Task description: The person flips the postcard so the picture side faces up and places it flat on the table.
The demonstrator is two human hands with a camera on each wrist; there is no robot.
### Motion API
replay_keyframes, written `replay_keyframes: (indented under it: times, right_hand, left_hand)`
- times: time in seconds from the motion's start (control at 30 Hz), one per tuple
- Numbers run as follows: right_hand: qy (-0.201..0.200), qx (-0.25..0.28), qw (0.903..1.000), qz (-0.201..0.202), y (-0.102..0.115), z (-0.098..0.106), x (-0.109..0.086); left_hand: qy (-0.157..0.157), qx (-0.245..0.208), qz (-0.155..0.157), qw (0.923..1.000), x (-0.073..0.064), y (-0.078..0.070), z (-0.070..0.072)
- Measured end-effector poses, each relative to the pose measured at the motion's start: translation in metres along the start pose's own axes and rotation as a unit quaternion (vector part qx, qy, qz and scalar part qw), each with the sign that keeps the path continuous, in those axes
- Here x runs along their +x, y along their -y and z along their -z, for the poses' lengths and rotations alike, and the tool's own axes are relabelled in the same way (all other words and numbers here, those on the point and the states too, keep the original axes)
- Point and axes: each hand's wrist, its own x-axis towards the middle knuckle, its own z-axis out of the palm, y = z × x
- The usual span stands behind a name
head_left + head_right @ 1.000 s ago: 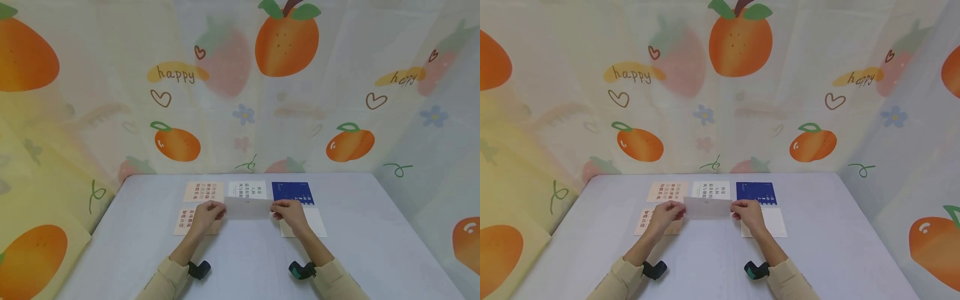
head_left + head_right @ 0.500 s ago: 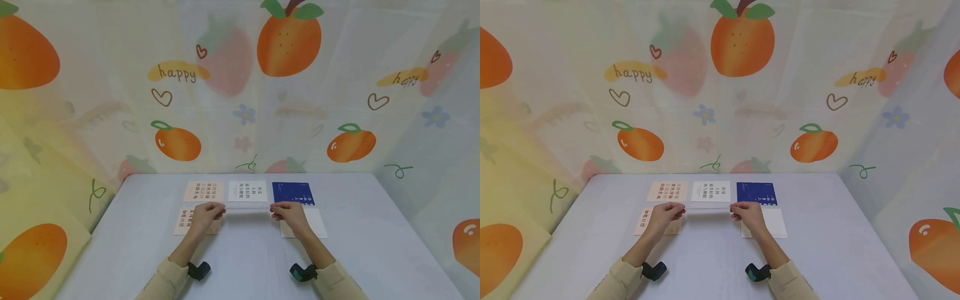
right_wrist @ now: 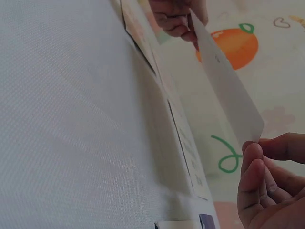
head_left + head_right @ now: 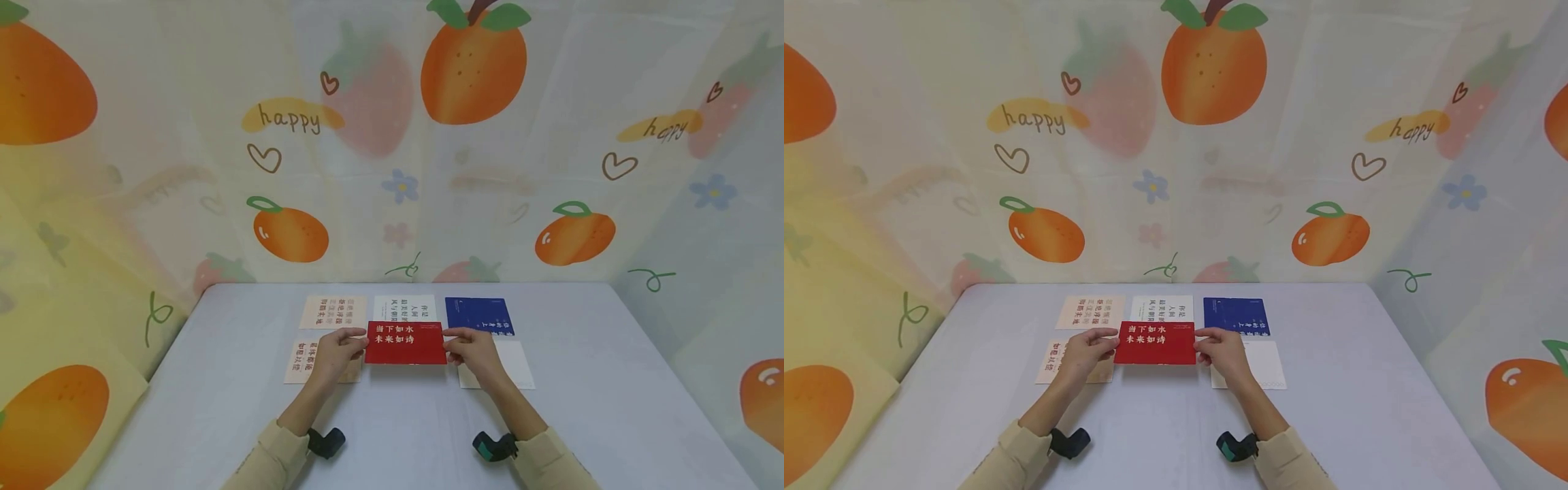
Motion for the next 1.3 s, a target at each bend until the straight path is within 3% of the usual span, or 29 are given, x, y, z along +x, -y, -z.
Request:
replay_keyframes:
  times: [0.53,0.87,1.1,1.3]
  right_hand:
    - [-0.006,-0.054,0.9985,-0.01,-0.009,-0.002,0.006]
    - [0.001,-0.068,0.9975,-0.019,-0.01,-0.001,0.006]
    - [0.01,-0.079,0.9963,-0.032,-0.012,-0.003,0.006]
    - [0.014,-0.085,0.9954,-0.042,-0.012,-0.003,0.006]
  left_hand:
    - [-0.002,0.036,0.016,0.9992,0.003,0.008,-0.004]
    - [0.041,0.061,0.009,0.9972,0.003,0.012,-0.002]
    - [0.064,0.144,-0.015,0.9874,0.003,0.017,-0.002]
    - [0.076,0.17,-0.025,0.9821,0.002,0.015,-0.004]
